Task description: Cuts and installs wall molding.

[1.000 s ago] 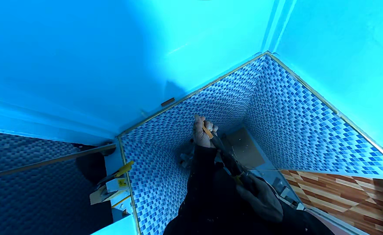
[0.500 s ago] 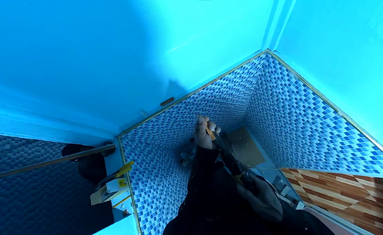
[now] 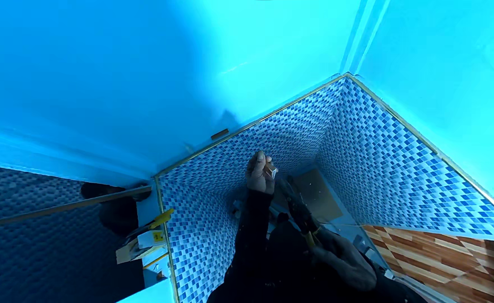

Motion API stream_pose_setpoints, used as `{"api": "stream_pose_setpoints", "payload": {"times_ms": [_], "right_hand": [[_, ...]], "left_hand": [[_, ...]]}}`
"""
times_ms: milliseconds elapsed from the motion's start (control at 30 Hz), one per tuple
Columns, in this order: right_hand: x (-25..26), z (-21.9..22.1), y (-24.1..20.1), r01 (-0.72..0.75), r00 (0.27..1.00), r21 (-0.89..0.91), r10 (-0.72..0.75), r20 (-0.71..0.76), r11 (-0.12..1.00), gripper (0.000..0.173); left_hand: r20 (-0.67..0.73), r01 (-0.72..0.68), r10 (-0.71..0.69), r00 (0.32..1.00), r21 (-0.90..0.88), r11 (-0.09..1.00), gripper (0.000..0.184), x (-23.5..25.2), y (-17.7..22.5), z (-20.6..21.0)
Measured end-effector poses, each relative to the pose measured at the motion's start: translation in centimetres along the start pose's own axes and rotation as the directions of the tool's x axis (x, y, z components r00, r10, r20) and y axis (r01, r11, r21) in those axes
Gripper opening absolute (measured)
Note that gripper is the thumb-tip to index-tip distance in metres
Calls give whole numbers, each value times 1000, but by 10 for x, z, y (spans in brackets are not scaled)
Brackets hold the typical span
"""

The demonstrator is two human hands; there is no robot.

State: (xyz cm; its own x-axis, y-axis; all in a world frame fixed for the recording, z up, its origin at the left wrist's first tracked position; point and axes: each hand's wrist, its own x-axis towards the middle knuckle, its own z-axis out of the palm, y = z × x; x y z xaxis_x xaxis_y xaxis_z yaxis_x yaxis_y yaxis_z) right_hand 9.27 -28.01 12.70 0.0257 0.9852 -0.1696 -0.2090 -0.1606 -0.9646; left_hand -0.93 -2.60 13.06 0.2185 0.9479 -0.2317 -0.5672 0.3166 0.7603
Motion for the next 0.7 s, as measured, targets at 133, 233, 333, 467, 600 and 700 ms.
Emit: {"api": "stream_pose_setpoints", "payload": {"times_ms": [133,233,333,467,600,700], "right_hand": [[-3,-4,10,10,999,-29,-12,-50,1000,26],[-6,-7,10,10,997,-105,-18,-74,994,25],[-7,-9,13,-22,994,-202,-1,-111,979,29],[-8,-8,12,-75,989,-277,35,-144,958,32],[-8,-8,11,-75,988,-297,31,-152,952,33],[-7,-7,9,-103,986,-296,59,-154,950,35]], "left_hand": [[-83,-69,75,994,71,995,5,1,-2,0],[-170,-128,156,973,163,978,5,1,-12,1],[-184,-177,222,957,231,957,12,-1,-22,3],[-175,-258,340,924,371,892,16,-3,-31,5],[-173,-292,407,897,458,840,22,-4,-35,8],[-168,-333,459,872,485,809,23,-4,-37,10]]}}
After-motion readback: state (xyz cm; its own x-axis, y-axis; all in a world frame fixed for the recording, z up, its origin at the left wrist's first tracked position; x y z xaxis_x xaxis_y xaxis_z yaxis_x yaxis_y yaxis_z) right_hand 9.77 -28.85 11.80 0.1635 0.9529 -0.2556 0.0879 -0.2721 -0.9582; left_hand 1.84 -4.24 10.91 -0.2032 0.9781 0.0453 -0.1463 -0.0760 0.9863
